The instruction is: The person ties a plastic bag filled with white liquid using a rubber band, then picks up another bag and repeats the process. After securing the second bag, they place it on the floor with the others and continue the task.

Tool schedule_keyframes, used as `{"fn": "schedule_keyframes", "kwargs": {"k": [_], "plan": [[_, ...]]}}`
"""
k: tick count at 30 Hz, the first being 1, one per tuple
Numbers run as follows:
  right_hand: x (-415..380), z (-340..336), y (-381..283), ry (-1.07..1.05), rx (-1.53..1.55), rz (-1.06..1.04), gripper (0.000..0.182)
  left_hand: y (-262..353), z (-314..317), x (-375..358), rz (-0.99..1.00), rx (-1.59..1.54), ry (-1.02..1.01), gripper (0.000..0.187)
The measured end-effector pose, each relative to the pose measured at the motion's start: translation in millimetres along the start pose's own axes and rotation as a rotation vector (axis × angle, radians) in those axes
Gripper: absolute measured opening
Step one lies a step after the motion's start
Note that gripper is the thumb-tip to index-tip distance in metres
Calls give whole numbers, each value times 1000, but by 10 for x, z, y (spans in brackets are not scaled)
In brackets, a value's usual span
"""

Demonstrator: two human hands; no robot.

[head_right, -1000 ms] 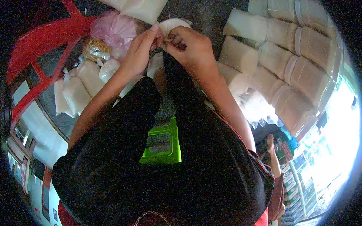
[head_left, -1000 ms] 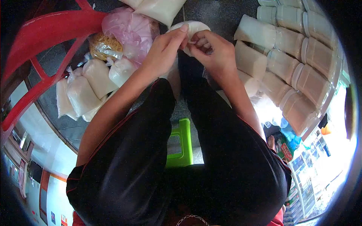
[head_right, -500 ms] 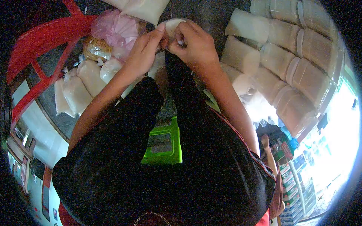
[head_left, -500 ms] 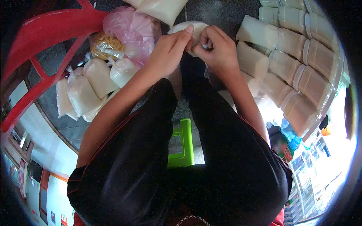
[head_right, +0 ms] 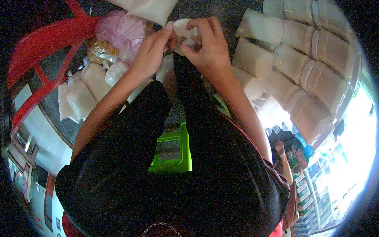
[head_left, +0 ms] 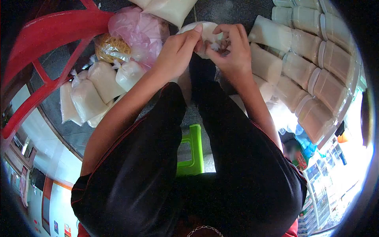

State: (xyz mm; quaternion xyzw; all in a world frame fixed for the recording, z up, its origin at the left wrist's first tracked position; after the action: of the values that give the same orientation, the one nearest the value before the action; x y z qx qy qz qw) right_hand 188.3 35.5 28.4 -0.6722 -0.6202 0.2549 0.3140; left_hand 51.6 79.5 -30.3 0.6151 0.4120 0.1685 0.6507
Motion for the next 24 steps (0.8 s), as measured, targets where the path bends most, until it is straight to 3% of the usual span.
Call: {"fn": "schedule_keyframes", "kwargs": {"k": [2,6,8,15,17,18,19,21,22,23,24], "plan": [[-42,-40,43,-60,-24,131,41,-23,18,-5,4,29,-25,59],[-85,-158,-8,-75,-195,31,38,-114,80,-36,16,-54,-41,54],[-90,-80,44,-200,-416,47,34,-24,84,-62,80,-46,-65,43],[45,-32,55,-295,-209,152,28,-24,-21,-134,95,-28,3,22],[82,-36,24,-282,5,115,27,44,-74,-191,294,193,145,44],[79,-31,-4,-276,6,108,27,95,-59,-208,320,279,147,75],[56,-23,-34,-276,18,116,26,121,-44,-210,326,285,150,75],[5,-55,-120,-273,28,119,26,300,-65,-285,435,413,287,92],[-19,-58,-218,-305,68,75,25,275,-33,-268,406,430,236,106],[-50,-65,-319,-338,109,33,24,274,-52,-281,408,433,239,106],[-54,-117,-410,-346,173,27,22,235,22,-256,382,362,99,109]]}}
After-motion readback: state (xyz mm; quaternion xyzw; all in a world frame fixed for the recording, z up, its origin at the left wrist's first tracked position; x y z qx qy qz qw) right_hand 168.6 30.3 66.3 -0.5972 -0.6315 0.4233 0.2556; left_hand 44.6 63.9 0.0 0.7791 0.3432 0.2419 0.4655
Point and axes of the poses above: each hand's wrist, its own x-axis towards the middle knuckle, its own z-axis out of the palm, y = z × x, the point moved 9 cm from there along x, towards the middle knuckle, and after that the axes turned 5 degrees about -y, right-handed, at the moved point
